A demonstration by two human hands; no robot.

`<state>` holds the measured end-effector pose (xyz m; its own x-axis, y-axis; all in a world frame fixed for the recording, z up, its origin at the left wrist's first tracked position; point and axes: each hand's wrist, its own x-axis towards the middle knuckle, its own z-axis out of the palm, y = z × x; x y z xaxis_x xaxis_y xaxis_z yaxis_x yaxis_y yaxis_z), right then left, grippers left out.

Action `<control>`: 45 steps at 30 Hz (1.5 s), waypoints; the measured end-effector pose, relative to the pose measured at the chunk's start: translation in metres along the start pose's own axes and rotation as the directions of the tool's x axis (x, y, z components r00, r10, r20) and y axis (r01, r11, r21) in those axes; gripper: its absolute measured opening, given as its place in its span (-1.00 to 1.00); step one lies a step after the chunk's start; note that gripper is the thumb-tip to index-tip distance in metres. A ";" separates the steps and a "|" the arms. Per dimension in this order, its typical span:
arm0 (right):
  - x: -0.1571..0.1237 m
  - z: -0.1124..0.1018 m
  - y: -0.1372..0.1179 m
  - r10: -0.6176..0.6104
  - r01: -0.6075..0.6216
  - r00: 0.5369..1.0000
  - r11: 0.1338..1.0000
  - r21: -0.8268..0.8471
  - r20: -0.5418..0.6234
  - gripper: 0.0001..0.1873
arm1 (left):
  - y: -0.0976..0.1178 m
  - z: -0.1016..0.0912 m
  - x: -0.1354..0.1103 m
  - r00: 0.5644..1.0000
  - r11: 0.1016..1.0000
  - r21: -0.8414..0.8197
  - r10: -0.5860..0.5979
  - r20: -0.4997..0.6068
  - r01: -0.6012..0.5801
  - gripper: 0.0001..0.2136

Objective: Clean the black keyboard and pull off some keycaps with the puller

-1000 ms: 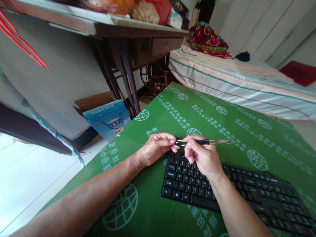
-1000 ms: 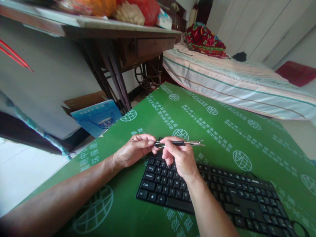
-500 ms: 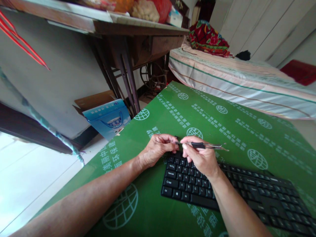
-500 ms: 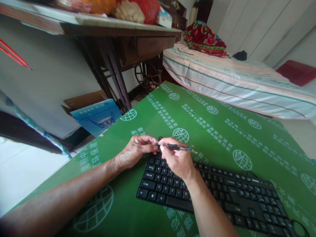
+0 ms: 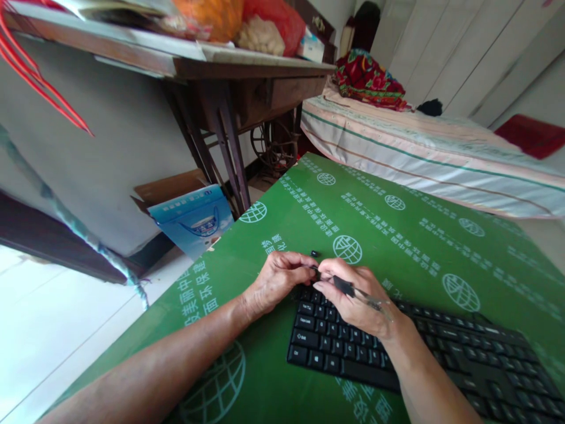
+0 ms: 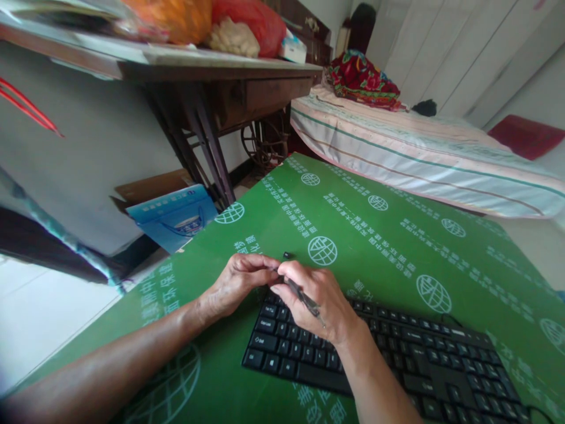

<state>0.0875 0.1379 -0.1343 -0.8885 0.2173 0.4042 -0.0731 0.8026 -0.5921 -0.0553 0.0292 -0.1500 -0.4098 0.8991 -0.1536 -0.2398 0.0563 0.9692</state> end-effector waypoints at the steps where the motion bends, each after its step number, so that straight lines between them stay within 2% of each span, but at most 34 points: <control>1: 0.001 -0.001 -0.002 -0.019 0.019 1.000 1.000 0.003 0.017 -0.84 | 0.002 -0.002 -0.001 1.000 1.000 0.008 -0.012 0.006 0.012 -0.90; 6: 0.003 -0.001 -0.013 -0.133 0.138 0.986 0.990 -0.042 0.103 -0.81 | 0.010 -0.013 -0.004 0.997 0.996 0.065 -0.057 0.044 0.054 -0.88; 9: 0.000 0.006 -0.015 -0.153 0.165 0.984 0.975 -0.147 0.088 -0.82 | 0.011 -0.016 -0.003 0.995 0.996 0.062 -0.067 0.077 0.062 -0.85; 14: -0.004 0.019 -0.012 -0.146 0.147 0.989 0.950 -0.275 0.025 -0.82 | 0.008 -0.016 -0.001 0.996 0.996 0.067 -0.069 0.052 0.065 -0.84; 21: -0.003 0.024 -0.010 -0.142 0.117 0.988 0.946 -0.302 -0.060 -0.81 | 0.005 -0.017 -0.001 0.998 0.997 0.065 -0.050 0.027 0.048 -0.86; 28: -0.003 0.021 -0.011 -0.123 0.108 0.992 0.926 -0.362 -0.019 -0.95 | 0.006 -0.015 0.000 0.999 0.994 0.106 -0.029 0.038 0.025 -0.88; 32: -0.002 0.018 -0.013 -0.144 0.122 0.989 0.917 -0.379 -0.031 -0.90 | 0.004 -0.013 -0.002 0.999 0.989 0.151 -0.008 0.034 0.002 -0.89; 38: -0.001 0.018 -0.012 -0.157 0.137 0.987 0.916 -0.377 -0.022 -0.86 | 0.003 -0.010 -0.005 0.993 0.937 0.334 0.117 -0.016 -0.105 -0.94; 45: -0.001 0.017 -0.014 -0.196 0.163 0.980 0.905 -0.392 -0.044 -0.88 | -0.002 -0.010 -0.005 0.981 0.859 0.477 0.190 0.044 -0.188 -0.84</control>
<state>0.0816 0.1173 -0.1377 -0.8363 0.0801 0.5424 -0.0336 0.9800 -0.1964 -0.0619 0.0203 -0.1530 -0.4092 0.9115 0.0419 0.2903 0.0865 0.9530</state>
